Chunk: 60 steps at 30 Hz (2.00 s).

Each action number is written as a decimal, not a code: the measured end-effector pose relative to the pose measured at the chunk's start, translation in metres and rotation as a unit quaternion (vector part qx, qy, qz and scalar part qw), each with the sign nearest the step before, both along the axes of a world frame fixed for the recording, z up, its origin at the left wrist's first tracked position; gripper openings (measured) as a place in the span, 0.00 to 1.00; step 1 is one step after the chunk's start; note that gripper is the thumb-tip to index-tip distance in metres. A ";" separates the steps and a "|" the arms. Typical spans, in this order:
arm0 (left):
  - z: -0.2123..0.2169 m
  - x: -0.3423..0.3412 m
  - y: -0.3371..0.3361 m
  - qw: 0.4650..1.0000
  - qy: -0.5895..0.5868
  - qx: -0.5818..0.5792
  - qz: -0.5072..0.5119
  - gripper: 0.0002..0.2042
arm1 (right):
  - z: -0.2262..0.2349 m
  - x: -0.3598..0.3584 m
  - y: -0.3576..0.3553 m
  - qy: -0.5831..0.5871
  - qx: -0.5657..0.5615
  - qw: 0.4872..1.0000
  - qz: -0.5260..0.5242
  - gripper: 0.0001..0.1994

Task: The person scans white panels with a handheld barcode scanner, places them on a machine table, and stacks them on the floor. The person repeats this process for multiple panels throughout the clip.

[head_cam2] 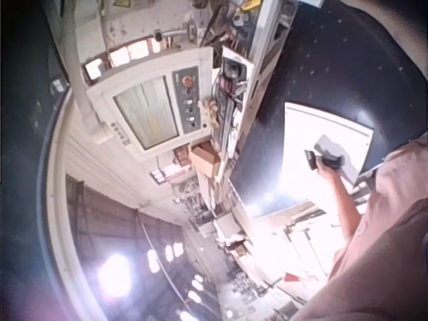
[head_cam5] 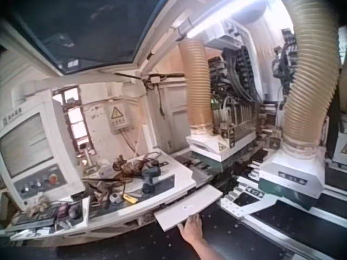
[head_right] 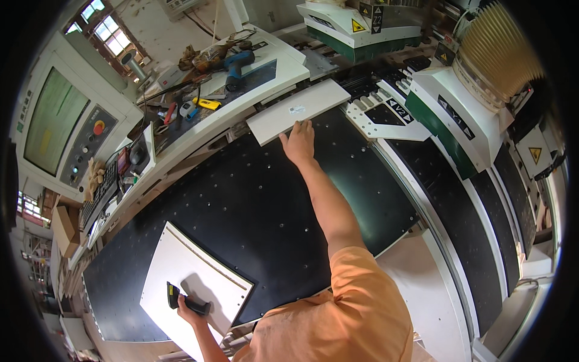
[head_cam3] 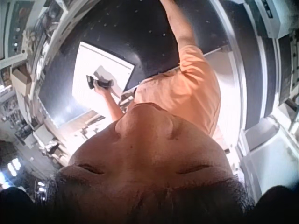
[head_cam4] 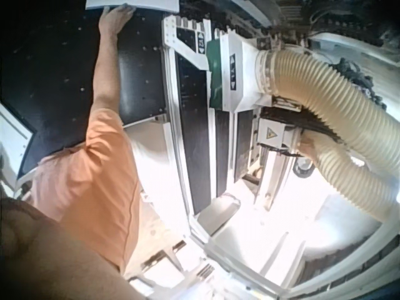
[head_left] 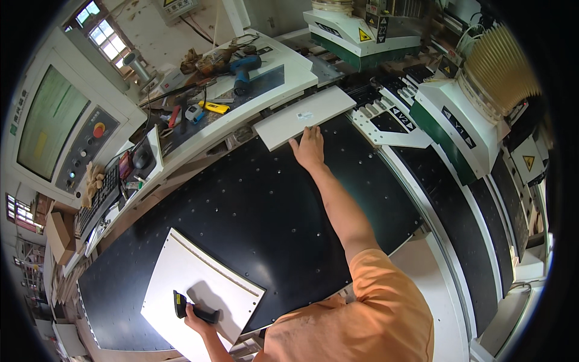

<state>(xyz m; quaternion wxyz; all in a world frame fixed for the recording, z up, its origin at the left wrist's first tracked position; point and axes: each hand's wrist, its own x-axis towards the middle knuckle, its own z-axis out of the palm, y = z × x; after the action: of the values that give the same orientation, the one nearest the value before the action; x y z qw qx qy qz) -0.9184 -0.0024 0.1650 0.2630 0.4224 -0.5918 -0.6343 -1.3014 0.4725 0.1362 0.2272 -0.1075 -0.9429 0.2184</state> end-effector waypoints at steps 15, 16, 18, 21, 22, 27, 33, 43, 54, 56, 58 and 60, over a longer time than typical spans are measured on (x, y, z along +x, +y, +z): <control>0.014 -0.002 0.055 0.996 -0.040 -0.008 -0.073 0.16 | -0.008 -0.008 0.075 0.086 -0.007 0.996 0.039 0.19; 0.017 0.015 0.049 0.993 -0.067 -0.058 -0.084 0.15 | -0.013 -0.011 0.076 0.093 0.010 0.995 0.046 0.20; 0.030 0.067 0.034 0.988 -0.099 -0.086 -0.083 0.13 | -0.021 -0.016 0.082 0.091 0.036 0.994 0.057 0.20; 0.057 0.146 0.011 0.972 -0.188 -0.139 -0.021 0.12 | -0.028 -0.027 0.090 -0.004 -0.020 1.000 0.024 0.30; 0.063 0.170 0.004 0.970 -0.207 -0.130 -0.001 0.11 | -0.028 -0.028 0.090 -0.023 -0.039 0.999 0.029 0.31; 0.067 0.247 0.031 0.964 -0.243 0.080 -0.073 0.12 | -0.009 -0.002 0.065 -0.116 -0.047 0.991 0.044 0.32; 0.020 0.233 0.120 0.932 -0.063 0.323 -0.152 0.25 | 0.012 0.143 -0.040 -0.122 -0.108 0.933 0.320 0.28; 0.028 0.411 0.152 0.983 0.057 0.176 -0.001 0.28 | 0.083 0.370 -0.084 -0.418 -0.168 0.784 0.426 0.22; 0.003 0.830 0.420 0.905 0.133 0.119 0.386 0.25 | 0.066 0.726 -0.145 -0.481 -0.147 0.522 0.689 0.17; 0.001 0.866 0.483 0.867 0.163 0.101 0.460 0.25 | 0.066 0.788 -0.161 -0.483 -0.108 0.469 0.731 0.17; -0.006 0.884 0.525 0.835 0.181 0.073 0.514 0.22 | 0.059 0.837 -0.180 -0.473 -0.068 0.429 0.766 0.17; -0.012 0.905 0.553 0.791 0.206 0.071 0.572 0.21 | 0.052 0.892 -0.207 -0.478 -0.030 0.379 0.792 0.17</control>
<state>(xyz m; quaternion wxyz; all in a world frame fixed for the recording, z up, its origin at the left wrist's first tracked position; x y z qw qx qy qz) -0.0139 0.5501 0.1531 0.6629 0.5603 -0.1271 -0.4801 -0.4094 0.2656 0.1886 -0.5405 0.5951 -0.5444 0.2394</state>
